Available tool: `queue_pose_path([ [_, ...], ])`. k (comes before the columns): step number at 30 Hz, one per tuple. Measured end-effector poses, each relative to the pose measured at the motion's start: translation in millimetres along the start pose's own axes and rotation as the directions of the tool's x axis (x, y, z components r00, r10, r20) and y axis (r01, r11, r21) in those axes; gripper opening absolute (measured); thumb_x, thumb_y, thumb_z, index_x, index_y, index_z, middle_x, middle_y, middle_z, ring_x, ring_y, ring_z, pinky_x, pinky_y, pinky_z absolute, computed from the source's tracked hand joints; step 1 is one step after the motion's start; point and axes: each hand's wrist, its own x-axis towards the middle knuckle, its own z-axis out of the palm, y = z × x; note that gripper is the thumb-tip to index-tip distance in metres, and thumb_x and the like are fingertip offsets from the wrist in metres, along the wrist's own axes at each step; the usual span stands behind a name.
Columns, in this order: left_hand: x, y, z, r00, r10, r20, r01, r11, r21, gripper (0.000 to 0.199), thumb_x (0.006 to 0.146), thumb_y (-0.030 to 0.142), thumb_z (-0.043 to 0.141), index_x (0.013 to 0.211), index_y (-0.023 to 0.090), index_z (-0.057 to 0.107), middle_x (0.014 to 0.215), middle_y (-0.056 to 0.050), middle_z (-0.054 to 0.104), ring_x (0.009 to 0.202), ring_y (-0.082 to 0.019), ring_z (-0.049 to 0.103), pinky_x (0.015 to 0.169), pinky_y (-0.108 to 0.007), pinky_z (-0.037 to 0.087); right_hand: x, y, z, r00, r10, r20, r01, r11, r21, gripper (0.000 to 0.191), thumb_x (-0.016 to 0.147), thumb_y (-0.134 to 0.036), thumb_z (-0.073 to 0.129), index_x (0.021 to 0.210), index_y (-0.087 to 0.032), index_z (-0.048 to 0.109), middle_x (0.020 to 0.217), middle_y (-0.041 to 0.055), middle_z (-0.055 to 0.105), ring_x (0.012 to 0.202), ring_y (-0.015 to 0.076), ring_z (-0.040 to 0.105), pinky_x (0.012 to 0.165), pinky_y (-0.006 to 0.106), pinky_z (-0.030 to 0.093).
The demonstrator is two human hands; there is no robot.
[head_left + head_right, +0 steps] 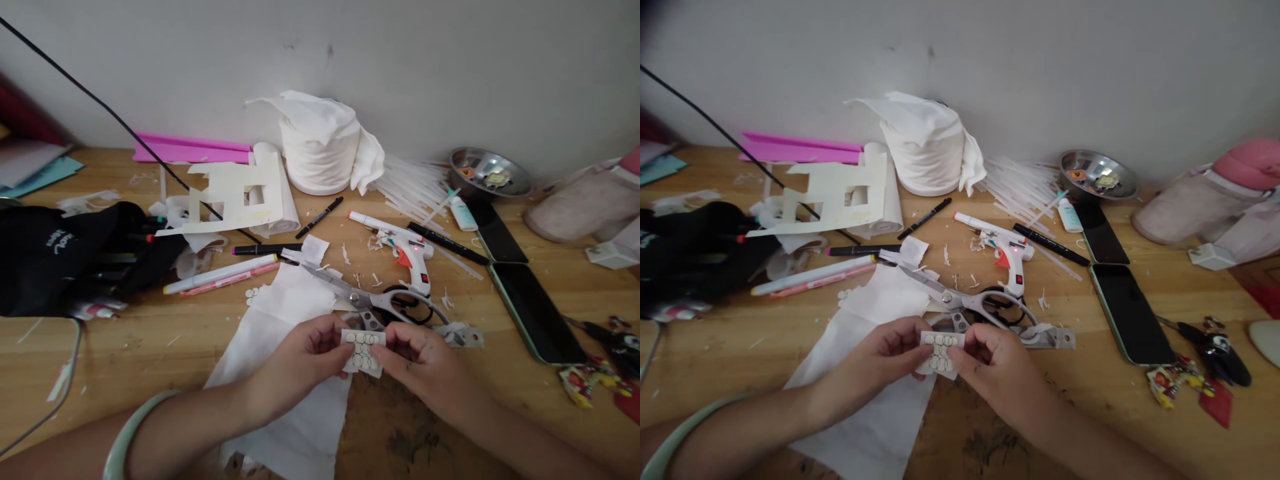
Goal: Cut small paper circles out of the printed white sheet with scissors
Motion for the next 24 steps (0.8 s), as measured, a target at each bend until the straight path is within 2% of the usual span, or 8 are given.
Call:
queue_pose_path([
  [13,-1,3,-0.1,1.0,0.008,-0.008,-0.008,0.999,0.036,0.02,0.075,0.032,0.06,0.073,0.014,0.051,0.066,0.003,0.047,0.063,-0.01,0.043,0.057,-0.021,0.04,1,2,2,0.999,-0.042,-0.013,0.042,0.999,0.005,0.018,0.08,-0.026,0.048,0.065,-0.017,0.047,0.057,-0.0051,0.042,0.051,0.0066,0.035,0.045,0.017,0.028],
  [17,-1,4,0.7,1.0,0.02,-0.02,-0.019,0.999,0.05,0.021,0.074,0.034,0.061,0.071,0.015,0.051,0.064,0.004,0.046,0.061,-0.01,0.043,0.056,-0.022,0.04,0,3,1,0.999,-0.043,-0.029,0.041,0.998,-0.046,0.021,0.082,-0.029,0.047,0.065,-0.016,0.048,0.057,-0.0046,0.044,0.051,0.0068,0.038,0.045,0.017,0.03],
  [19,0,5,0.6,0.998,0.041,-0.037,-0.038,0.998,0.056,0.022,0.073,0.035,0.061,0.07,0.015,0.052,0.062,0.004,0.046,0.059,-0.01,0.043,0.055,-0.022,0.039,-1,2,-3,0.998,-0.055,-0.035,0.051,0.992,-0.112,0.023,0.084,-0.033,0.045,0.068,-0.017,0.052,0.057,-0.0038,0.046,0.051,0.0077,0.041,0.045,0.018,0.031],
  [21,0,7,0.2,0.997,0.063,-0.054,-0.06,0.997,0.056,0.022,0.073,0.035,0.061,0.069,0.015,0.052,0.061,0.004,0.047,0.056,-0.009,0.043,0.054,-0.021,0.038,-3,1,-11,0.993,-0.104,-0.058,0.086,0.962,-0.261,0.022,0.083,-0.036,0.048,0.075,-0.018,0.057,0.06,-0.0024,0.051,0.053,0.0096,0.045,0.046,0.019,0.033],
  [24,1,8,-0.7,0.995,0.073,-0.065,-0.07,0.997,0.039,0.024,0.073,0.037,0.062,0.069,0.015,0.052,0.061,0.004,0.049,0.054,-0.009,0.043,0.053,-0.021,0.037,-4,0,-24,0.966,-0.231,-0.116,0.131,0.825,-0.55,0.017,0.075,-0.032,0.059,0.088,-0.021,0.06,0.087,0.0019,0.06,0.069,0.0147,0.055,0.057,0.024,0.042],
])
